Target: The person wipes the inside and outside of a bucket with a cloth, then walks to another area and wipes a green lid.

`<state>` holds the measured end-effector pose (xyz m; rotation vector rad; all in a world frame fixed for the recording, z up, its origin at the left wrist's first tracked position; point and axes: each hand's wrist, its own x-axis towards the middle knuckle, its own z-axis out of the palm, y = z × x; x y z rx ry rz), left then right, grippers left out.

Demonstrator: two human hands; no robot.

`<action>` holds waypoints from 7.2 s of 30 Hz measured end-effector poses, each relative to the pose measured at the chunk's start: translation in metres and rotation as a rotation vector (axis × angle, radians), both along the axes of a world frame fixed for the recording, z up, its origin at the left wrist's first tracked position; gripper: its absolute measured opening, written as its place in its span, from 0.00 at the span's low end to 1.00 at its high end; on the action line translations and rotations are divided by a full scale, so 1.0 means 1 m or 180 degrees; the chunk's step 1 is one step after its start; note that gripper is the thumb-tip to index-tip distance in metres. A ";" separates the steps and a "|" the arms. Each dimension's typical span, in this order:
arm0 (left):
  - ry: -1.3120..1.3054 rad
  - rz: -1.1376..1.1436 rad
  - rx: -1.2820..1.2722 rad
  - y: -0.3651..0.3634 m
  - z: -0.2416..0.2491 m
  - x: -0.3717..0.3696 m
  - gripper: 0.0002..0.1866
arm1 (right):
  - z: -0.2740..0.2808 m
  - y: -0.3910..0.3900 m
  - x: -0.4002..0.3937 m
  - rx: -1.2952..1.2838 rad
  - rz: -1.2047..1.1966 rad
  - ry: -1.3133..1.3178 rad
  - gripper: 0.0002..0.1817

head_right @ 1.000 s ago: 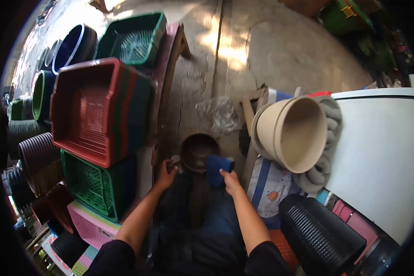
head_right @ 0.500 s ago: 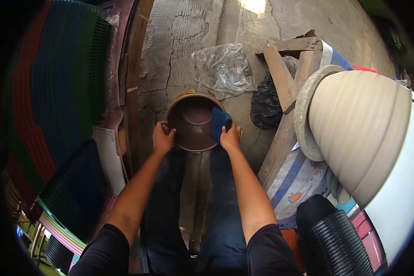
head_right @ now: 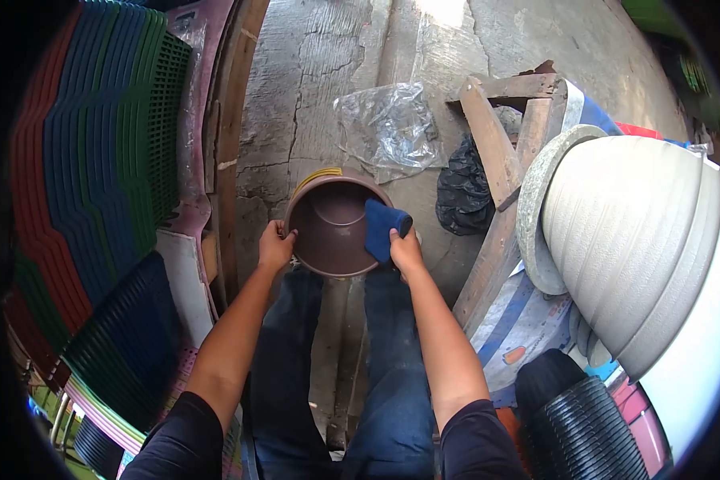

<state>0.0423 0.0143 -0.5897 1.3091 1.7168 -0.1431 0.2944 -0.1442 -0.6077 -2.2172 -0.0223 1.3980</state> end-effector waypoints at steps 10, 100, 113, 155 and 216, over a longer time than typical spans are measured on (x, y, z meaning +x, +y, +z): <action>-0.0108 -0.0405 -0.0032 0.015 0.002 -0.002 0.12 | 0.018 0.002 0.008 0.0336 -0.0273 0.0477 0.23; -0.2849 0.1064 0.0189 -0.022 0.500 0.064 0.23 | 0.437 0.082 -0.038 0.1686 0.2247 -0.0125 0.35; -0.3233 0.0305 0.1229 -0.006 0.598 0.052 0.22 | 0.512 0.119 -0.006 -0.0106 0.4605 -0.0738 0.31; -0.3574 -0.0244 0.1251 -0.017 0.665 0.071 0.19 | 0.536 0.094 -0.011 0.1358 0.4280 -0.0489 0.26; -0.3409 0.0522 0.1068 -0.004 0.653 0.023 0.12 | 0.589 0.099 -0.106 0.3788 0.0749 -0.1427 0.16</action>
